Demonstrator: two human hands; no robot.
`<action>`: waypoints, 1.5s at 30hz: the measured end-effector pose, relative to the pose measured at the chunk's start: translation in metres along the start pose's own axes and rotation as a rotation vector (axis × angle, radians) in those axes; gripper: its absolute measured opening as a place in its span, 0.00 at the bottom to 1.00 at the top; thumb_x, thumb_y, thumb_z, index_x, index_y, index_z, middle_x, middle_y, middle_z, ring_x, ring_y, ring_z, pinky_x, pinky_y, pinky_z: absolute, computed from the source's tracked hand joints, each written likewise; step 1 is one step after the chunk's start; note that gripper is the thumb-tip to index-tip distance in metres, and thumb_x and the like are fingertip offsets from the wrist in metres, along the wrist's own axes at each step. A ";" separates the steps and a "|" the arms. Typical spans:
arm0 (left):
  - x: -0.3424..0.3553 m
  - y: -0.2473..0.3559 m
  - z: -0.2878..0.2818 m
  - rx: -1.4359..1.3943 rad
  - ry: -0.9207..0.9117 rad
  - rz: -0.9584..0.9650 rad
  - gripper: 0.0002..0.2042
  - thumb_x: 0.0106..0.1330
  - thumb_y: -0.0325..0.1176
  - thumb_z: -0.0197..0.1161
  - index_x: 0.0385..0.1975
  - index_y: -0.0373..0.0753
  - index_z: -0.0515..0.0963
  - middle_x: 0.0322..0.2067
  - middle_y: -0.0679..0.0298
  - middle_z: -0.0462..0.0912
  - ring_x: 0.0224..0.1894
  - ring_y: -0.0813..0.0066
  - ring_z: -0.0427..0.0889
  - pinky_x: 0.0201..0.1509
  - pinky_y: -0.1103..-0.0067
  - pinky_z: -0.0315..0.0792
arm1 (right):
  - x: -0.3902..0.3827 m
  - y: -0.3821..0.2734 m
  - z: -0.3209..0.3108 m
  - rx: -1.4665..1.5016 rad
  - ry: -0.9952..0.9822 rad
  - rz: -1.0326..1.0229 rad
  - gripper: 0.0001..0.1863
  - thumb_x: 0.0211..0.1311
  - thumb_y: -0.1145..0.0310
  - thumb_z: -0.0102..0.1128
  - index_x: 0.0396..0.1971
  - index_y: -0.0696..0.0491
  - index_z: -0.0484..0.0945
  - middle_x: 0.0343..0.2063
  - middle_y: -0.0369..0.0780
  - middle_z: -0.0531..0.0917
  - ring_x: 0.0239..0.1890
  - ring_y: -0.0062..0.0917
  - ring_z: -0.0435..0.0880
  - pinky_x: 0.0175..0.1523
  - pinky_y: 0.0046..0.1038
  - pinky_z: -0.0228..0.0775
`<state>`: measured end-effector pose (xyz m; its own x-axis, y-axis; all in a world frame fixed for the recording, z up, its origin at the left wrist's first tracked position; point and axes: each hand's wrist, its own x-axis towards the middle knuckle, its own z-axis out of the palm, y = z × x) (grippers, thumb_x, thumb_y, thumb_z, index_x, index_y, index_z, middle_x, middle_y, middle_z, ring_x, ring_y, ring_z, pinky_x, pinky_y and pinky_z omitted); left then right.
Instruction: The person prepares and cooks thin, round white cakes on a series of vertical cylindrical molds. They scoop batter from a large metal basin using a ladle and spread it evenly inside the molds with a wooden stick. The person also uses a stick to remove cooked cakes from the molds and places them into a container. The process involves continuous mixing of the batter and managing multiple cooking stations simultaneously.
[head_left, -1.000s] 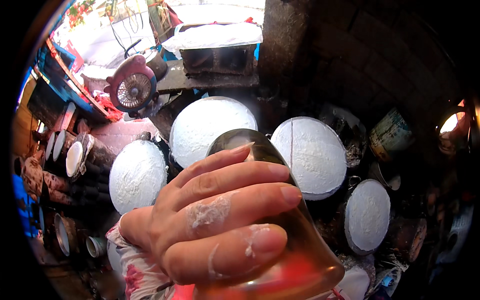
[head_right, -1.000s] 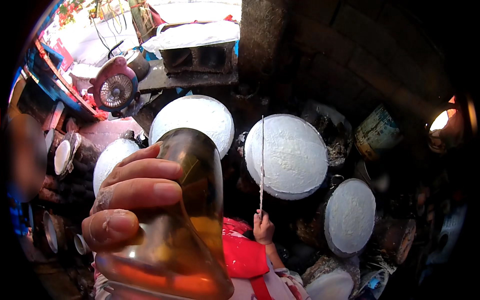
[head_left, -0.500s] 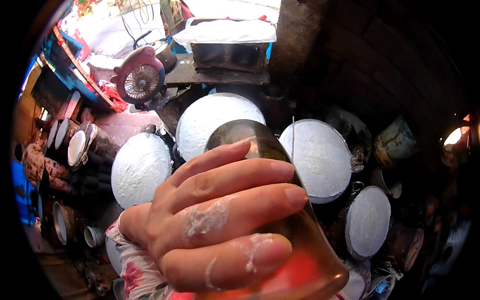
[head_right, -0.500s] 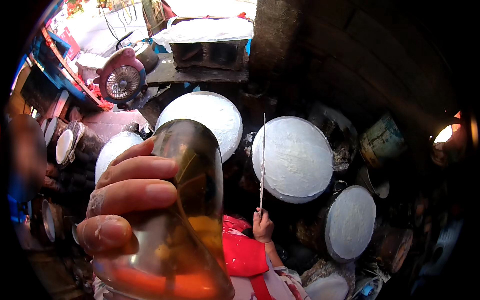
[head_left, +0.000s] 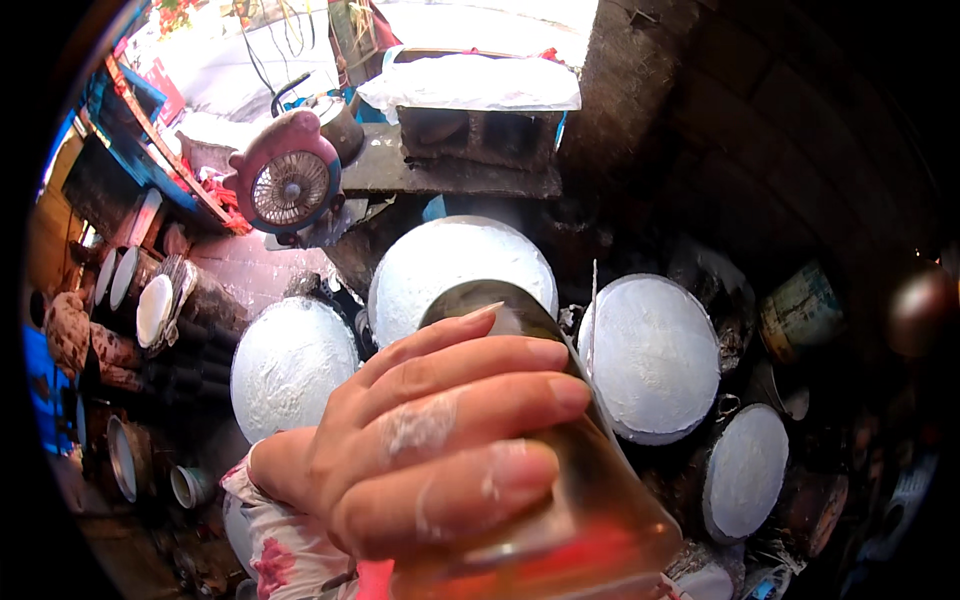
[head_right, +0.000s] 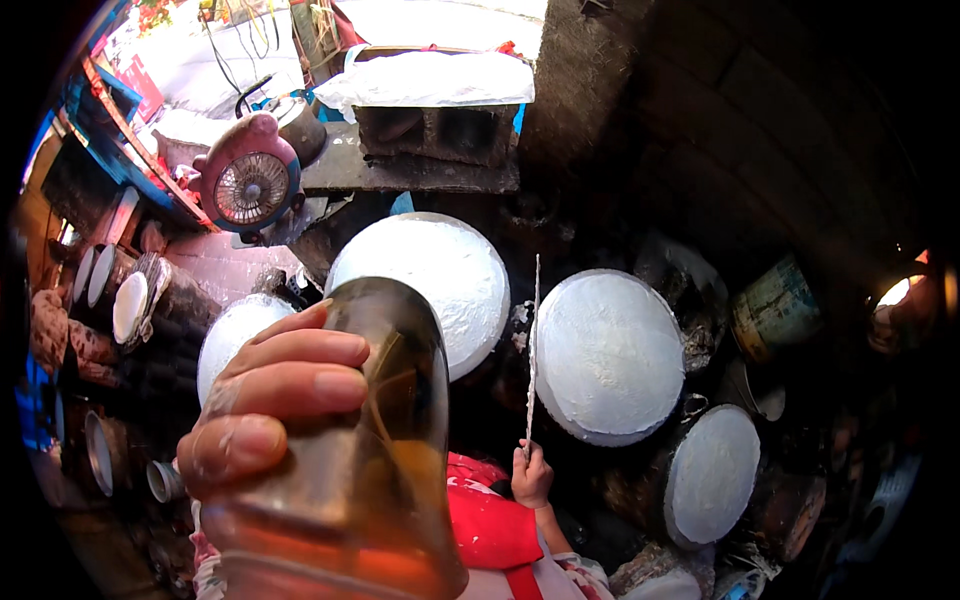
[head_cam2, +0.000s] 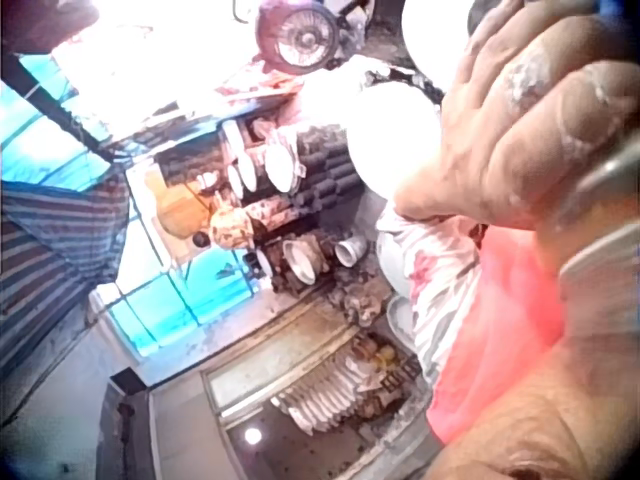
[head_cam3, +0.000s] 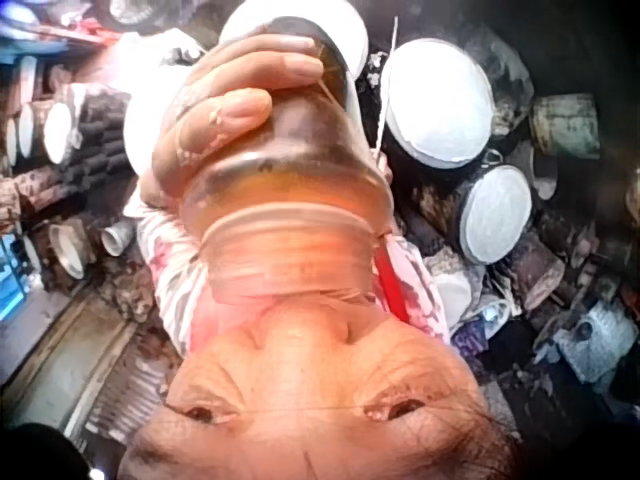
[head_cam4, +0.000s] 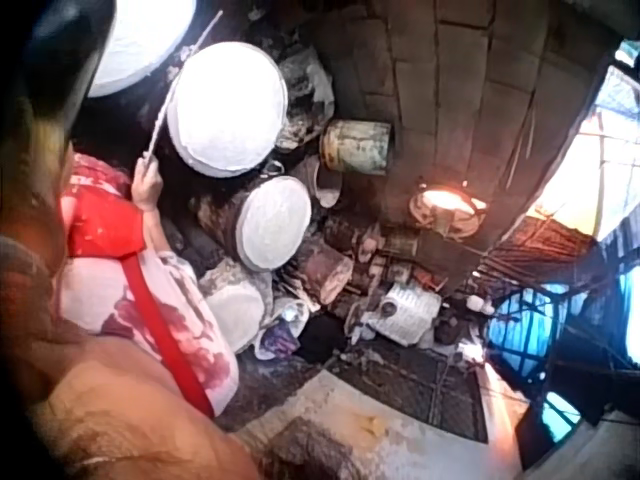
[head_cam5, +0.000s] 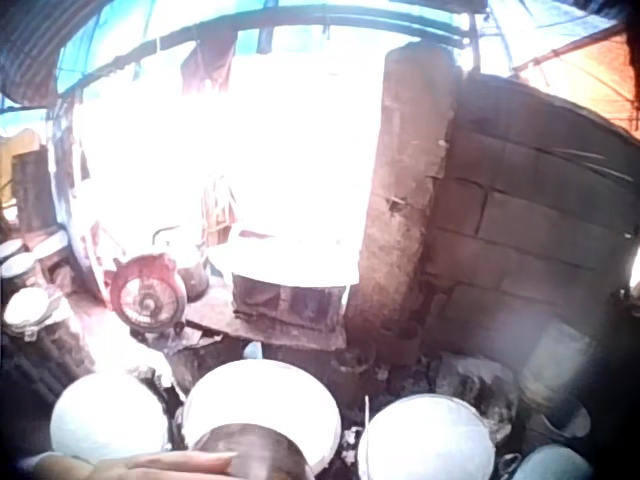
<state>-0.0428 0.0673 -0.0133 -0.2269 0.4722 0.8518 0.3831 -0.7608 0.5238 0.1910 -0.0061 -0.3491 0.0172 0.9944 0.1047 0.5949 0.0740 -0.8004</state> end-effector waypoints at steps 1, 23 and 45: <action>0.001 -0.011 -0.015 -0.015 -0.098 -0.008 0.30 0.44 0.22 0.67 0.47 0.45 0.61 0.35 0.57 0.76 0.39 0.59 0.78 0.51 0.60 0.69 | 0.000 0.003 0.003 -0.006 -0.002 0.021 0.12 0.62 0.66 0.53 0.40 0.56 0.74 0.25 0.48 0.80 0.28 0.43 0.81 0.31 0.36 0.71; 0.263 -0.429 -0.067 0.028 -0.203 -0.299 0.23 0.48 0.40 0.72 0.41 0.33 0.77 0.35 0.60 0.82 0.36 0.74 0.82 0.43 0.81 0.75 | 0.023 -0.051 0.056 -0.129 0.266 0.314 0.11 0.62 0.66 0.50 0.40 0.56 0.74 0.29 0.50 0.81 0.32 0.45 0.81 0.34 0.37 0.71; 0.239 -0.614 -0.015 0.357 0.022 -0.320 0.36 0.34 0.45 0.78 0.44 0.34 0.72 0.40 0.56 0.80 0.44 0.64 0.79 0.50 0.74 0.71 | 0.006 -0.091 0.073 -0.244 0.299 0.525 0.11 0.62 0.66 0.51 0.40 0.57 0.74 0.31 0.49 0.81 0.35 0.44 0.81 0.36 0.36 0.72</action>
<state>-0.3461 0.6405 -0.1316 -0.4015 0.6453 0.6499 0.5735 -0.3761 0.7278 0.0784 -0.0010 -0.3190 0.5570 0.8270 -0.0762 0.6113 -0.4704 -0.6365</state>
